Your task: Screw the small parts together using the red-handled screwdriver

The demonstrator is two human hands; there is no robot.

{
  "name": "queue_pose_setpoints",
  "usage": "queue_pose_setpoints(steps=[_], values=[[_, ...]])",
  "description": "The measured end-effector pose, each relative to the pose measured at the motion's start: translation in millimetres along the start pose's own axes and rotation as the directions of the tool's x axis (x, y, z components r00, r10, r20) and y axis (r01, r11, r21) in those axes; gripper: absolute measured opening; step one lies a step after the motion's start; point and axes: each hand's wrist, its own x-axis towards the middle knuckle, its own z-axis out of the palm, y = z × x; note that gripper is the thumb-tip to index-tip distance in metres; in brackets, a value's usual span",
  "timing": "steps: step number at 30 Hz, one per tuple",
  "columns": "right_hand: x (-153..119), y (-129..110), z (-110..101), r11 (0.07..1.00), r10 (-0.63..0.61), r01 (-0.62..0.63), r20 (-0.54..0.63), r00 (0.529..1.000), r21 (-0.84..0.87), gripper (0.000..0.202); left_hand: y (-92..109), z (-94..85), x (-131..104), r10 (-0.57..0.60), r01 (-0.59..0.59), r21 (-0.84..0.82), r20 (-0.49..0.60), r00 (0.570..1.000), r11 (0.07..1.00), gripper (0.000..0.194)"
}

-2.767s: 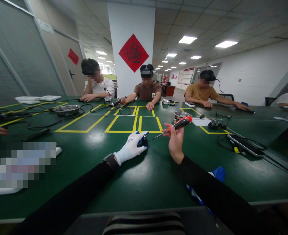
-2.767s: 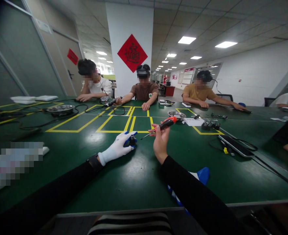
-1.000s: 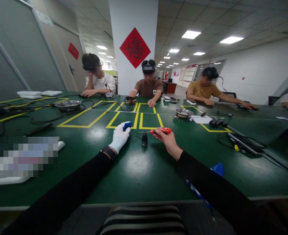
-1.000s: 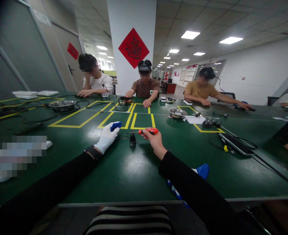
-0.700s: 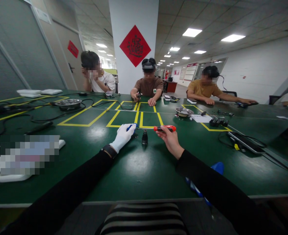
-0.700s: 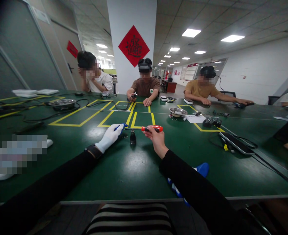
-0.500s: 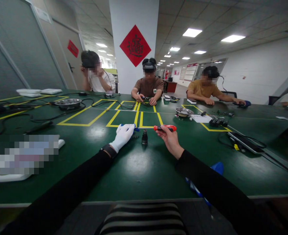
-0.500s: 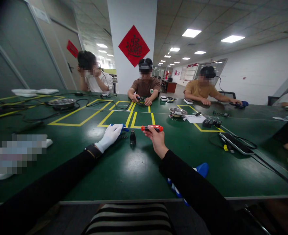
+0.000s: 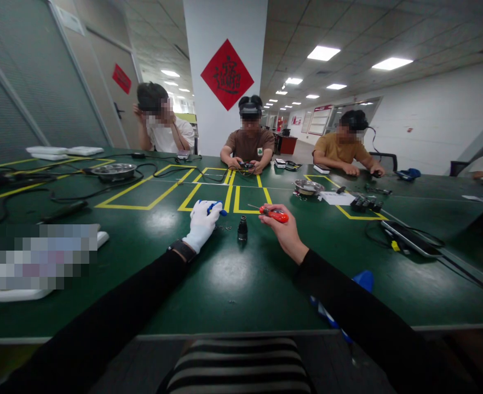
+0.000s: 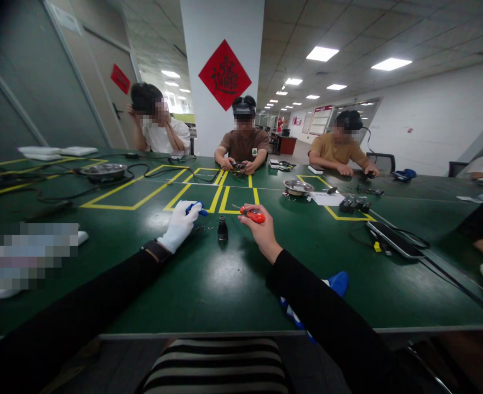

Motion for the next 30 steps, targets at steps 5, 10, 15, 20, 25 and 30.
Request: queue_pose_setpoints(steps=[5, 10, 15, 20, 25, 30], values=[[-2.4, 4.3, -2.9, 0.824, -0.061, 0.261, 0.379, 0.923, -0.503, 0.015, 1.6, 3.5, -1.7, -0.035, 0.032, -0.097, -0.03, 0.999, 0.995, 0.042], [-8.1, 8.2, 0.7, 0.679, 0.089, 0.376, 0.579, 0.81, -0.63, 0.016, 8.4, 5.4, -3.1, -0.058, 0.045, -0.182, -0.064, 0.996, 0.982, 0.036], [-7.5, -1.9, 2.1, 0.634, -0.064, 0.375, 0.438, 0.897, -0.676, 0.012, 24.3, -2.1, -8.5, 0.19, -0.198, -0.205, -0.057, 0.98, 0.959, 0.038], [-13.2, -20.0, 9.1, 0.674, -0.336, 0.509, 0.391, 0.857, -0.535, 0.011, 41.1, -3.0, -24.1, 0.429, -0.423, -0.088, 0.069, 0.901, 0.902, 0.031], [-19.8, -19.1, 16.4, 0.735, -0.336, 0.513, 0.42, 0.843, -0.444, 0.009, 42.9, 7.0, -34.2, 0.59, -0.584, -0.088, 0.147, 0.794, 0.807, 0.019], [-19.2, -15.5, 14.8, 0.761, -0.32, 0.502, 0.437, 0.841, -0.411, 0.006, 45.6, 4.5, -36.6, 0.571, -0.568, -0.083, 0.21, 0.794, 0.819, 0.021]])
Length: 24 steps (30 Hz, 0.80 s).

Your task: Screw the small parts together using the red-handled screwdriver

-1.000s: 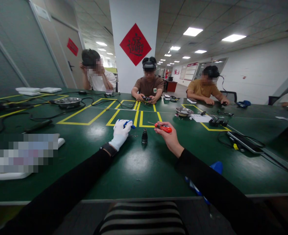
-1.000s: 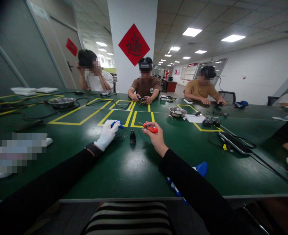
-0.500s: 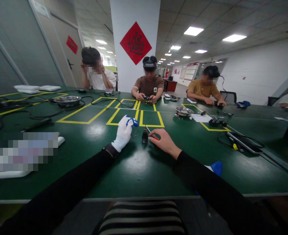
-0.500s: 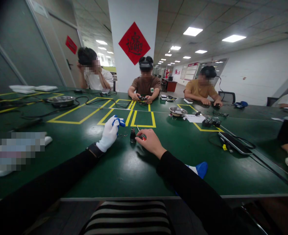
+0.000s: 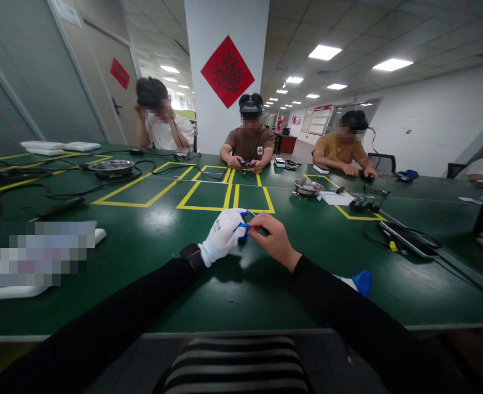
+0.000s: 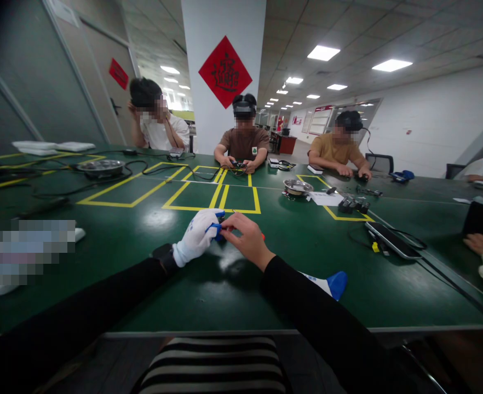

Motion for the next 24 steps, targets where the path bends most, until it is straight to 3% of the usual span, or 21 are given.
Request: queue_pose_setpoints(steps=[6, 17, 21, 24], values=[[-2.2, -0.5, 0.2, 0.999, -0.045, 0.046, 0.019, 0.999, -0.021, 0.008, -2.4, 1.4, -3.6, 0.003, -0.003, -0.034, 0.02, 1.0, 0.999, 0.025], [1.1, -4.1, 9.0, 0.994, -0.053, 0.056, 0.036, 0.998, -0.095, 0.004, 1.0, 6.7, -2.6, -0.108, 0.103, -0.062, -0.085, 0.991, 0.993, 0.039], [5.5, 8.3, 2.3, 0.986, 0.025, -0.052, -0.166, 0.986, -0.16, 0.003, 1.7, 1.5, -2.3, -0.162, 0.153, -0.055, -0.225, 0.961, 0.987, 0.037], [8.4, 30.2, -10.7, 0.901, 0.147, -0.256, -0.308, 0.94, -0.351, 0.004, -3.0, -3.1, -1.4, -0.258, 0.249, -0.07, -0.33, 0.908, 0.966, 0.039]])
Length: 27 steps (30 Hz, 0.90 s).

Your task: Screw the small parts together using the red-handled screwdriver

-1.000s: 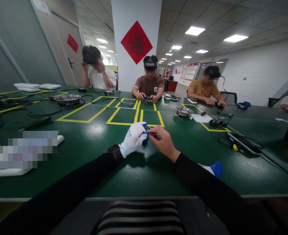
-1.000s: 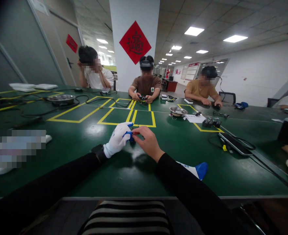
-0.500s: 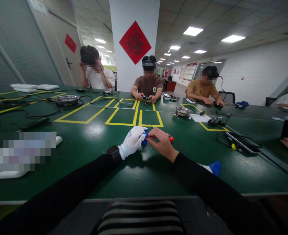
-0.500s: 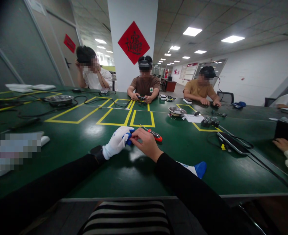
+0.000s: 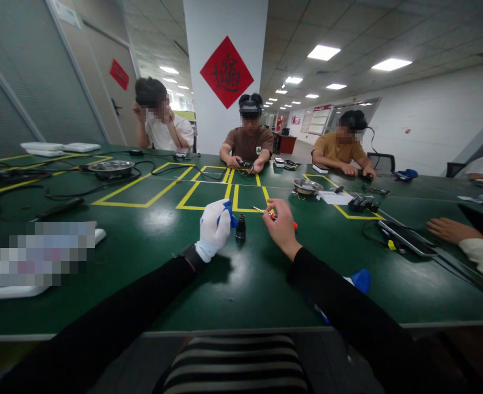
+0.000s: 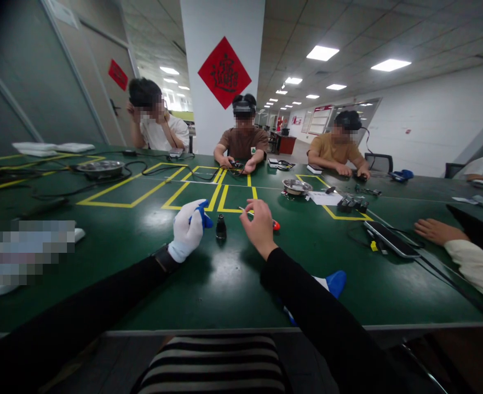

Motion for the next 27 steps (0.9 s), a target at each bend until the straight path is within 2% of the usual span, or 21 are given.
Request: queue_pose_setpoints(steps=[2, 4, 7, 9, 12, 15, 18, 20, 24, 27], values=[[4.4, 16.2, -2.1, 0.971, 0.14, -0.13, 0.034, 0.99, -0.202, 0.007, -4.0, -1.0, 3.4, -0.046, 0.046, 0.007, -0.025, 0.999, 0.999, 0.036], [5.7, 27.0, -3.9, 0.911, 0.263, -0.21, 0.107, 0.959, -0.356, 0.009, -8.1, -0.3, 6.8, -0.067, 0.066, 0.019, 0.006, 0.998, 0.998, 0.028], [4.1, 29.7, -4.8, 0.862, 0.313, -0.195, 0.189, 0.931, -0.468, 0.011, -12.0, 3.5, 9.7, -0.076, 0.072, 0.037, 0.124, 0.989, 0.997, 0.025], [2.9, 25.4, -4.3, 0.84, 0.284, -0.138, 0.209, 0.936, -0.524, 0.011, -12.4, 6.6, 10.0, -0.064, 0.059, 0.029, 0.195, 0.979, 0.998, 0.036], [2.7, 19.4, -4.3, 0.798, 0.258, -0.071, 0.231, 0.938, -0.599, 0.011, -11.1, 9.2, 9.1, -0.033, 0.038, -0.012, 0.286, 0.958, 0.999, 0.067], [3.4, 19.1, -6.9, 0.779, 0.348, -0.126, 0.256, 0.902, -0.614, 0.014, -11.7, 8.4, 8.0, -0.014, 0.031, -0.036, 0.403, 0.915, 0.999, 0.089], [2.9, 20.0, -10.8, 0.781, 0.442, -0.2, 0.297, 0.846, -0.591, 0.016, -16.9, 6.6, 6.3, -0.037, 0.036, 0.012, 0.487, 0.873, 0.999, 0.096], [1.4, 17.9, -12.7, 0.791, 0.441, -0.206, 0.303, 0.845, -0.576, 0.017, -21.3, 6.6, 5.3, -0.056, 0.039, 0.044, 0.52, 0.852, 0.998, 0.092], [-2.0, 9.0, -13.6, 0.839, 0.401, -0.217, 0.297, 0.866, -0.499, 0.014, -25.4, 9.2, 5.3, -0.021, 0.011, 0.02, 0.606, 0.795, 1.0, 0.057], [-3.4, 4.5, -13.0, 0.887, 0.356, -0.204, 0.331, 0.874, -0.415, 0.01, -23.1, 10.5, 6.2, -0.014, 0.038, -0.025, 0.617, 0.787, 0.999, 0.045]])
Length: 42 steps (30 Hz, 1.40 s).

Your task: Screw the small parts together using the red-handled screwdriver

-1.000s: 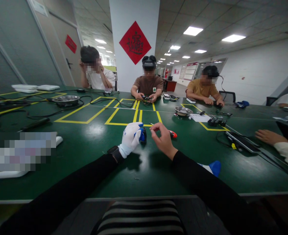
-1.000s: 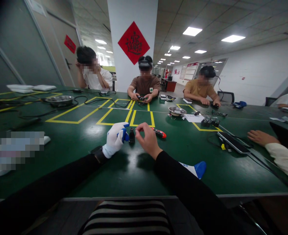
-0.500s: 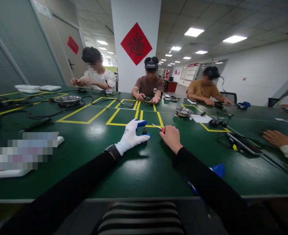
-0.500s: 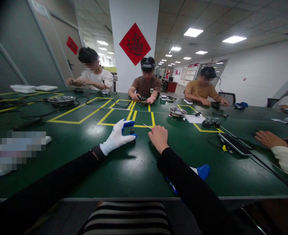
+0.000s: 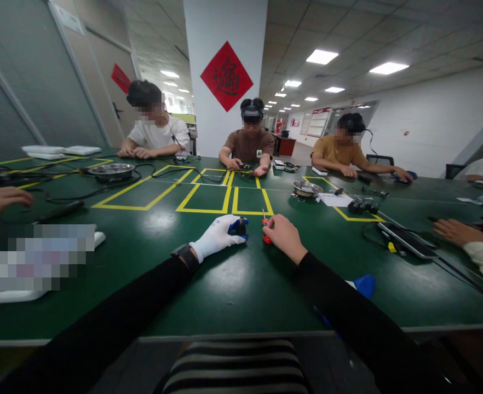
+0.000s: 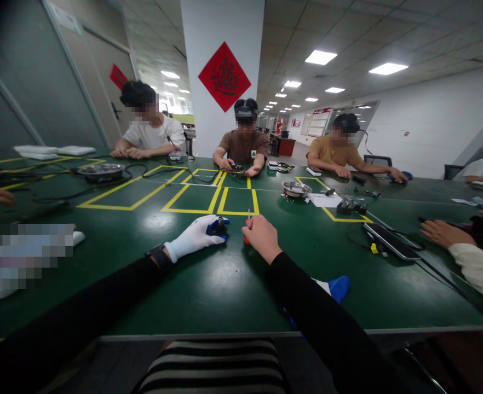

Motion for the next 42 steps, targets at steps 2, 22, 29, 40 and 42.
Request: queue_pose_setpoints(steps=[2, 22, 29, 40, 42], values=[[-0.8, -1.5, 1.5, 0.997, -0.059, 0.056, 0.043, 0.997, 0.059, 0.009, 2.6, 0.0, 0.1, -0.017, 0.017, -0.022, -0.013, 1.0, 1.0, 0.043], [-7.5, -20.9, 10.8, 0.796, -0.604, 0.604, -0.025, 0.797, 0.037, 0.007, 0.4, 1.9, 0.0, -0.031, 0.031, 0.013, -0.034, 0.999, 0.999, 0.037], [-8.7, -22.8, 13.2, 0.774, -0.628, 0.623, -0.01, 0.778, -0.111, 0.013, -1.1, 3.0, 1.2, 0.006, -0.005, 0.035, -0.029, 1.0, 0.999, 0.033], [-8.4, -26.3, 9.2, 0.704, -0.685, 0.67, 0.02, 0.728, -0.236, 0.021, -1.5, 3.5, 1.6, 0.007, -0.005, 0.051, -0.027, 1.0, 0.999, 0.03], [-8.3, -25.7, 7.8, 0.701, -0.688, 0.674, 0.031, 0.725, -0.231, 0.022, -0.8, 3.3, 1.5, 0.0, 0.001, 0.052, -0.025, 1.0, 0.999, 0.03]])
